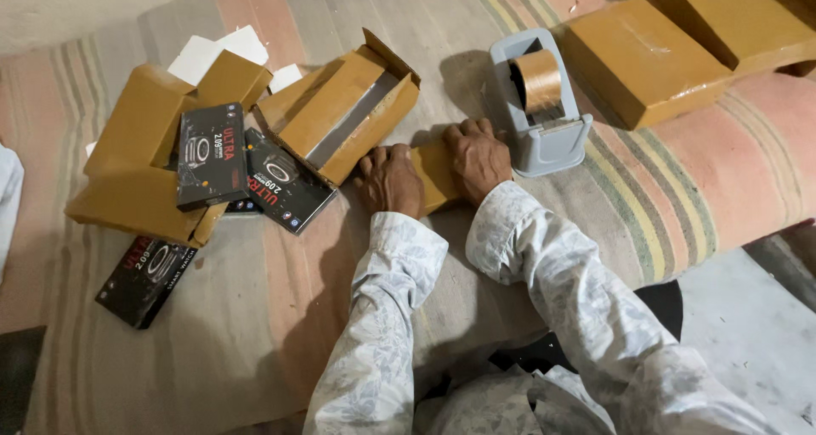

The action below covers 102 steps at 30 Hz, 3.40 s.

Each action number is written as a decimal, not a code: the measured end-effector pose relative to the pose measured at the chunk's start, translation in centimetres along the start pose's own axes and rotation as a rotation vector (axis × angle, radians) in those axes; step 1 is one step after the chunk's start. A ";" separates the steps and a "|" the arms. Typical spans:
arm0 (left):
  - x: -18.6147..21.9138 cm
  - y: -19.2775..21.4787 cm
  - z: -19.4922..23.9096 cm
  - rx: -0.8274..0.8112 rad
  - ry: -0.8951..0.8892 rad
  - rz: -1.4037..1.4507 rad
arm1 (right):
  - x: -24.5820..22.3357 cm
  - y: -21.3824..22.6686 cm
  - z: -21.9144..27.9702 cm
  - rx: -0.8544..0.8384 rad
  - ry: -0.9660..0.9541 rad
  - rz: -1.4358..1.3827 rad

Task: The person places small product boxes into larger cardboard shipping boxes, folds the flaps closed, and seals them with packing tape using a tape dispenser. The person repeats this process for multiple items.

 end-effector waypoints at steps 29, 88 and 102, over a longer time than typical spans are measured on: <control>-7.2 -0.1 6.2 0.109 -0.011 0.860 | 4.4 26.4 10.7 0.131 -0.108 -0.308; -21.4 5.7 1.3 0.369 0.566 0.098 | -3.3 11.7 -1.0 -0.008 0.195 0.143; -9.0 11.3 6.7 0.146 -0.128 1.747 | -5.2 5.8 -0.7 -0.693 0.404 0.339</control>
Point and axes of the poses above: each hand's wrist, its own z-axis away from the middle knuckle, its own y-axis out of the back of the hand, x = y × z, the point moved 10 cm from there along -z, towards the middle knuckle, and after that the axes turned 1 degree about y, right-handed, at the moved point
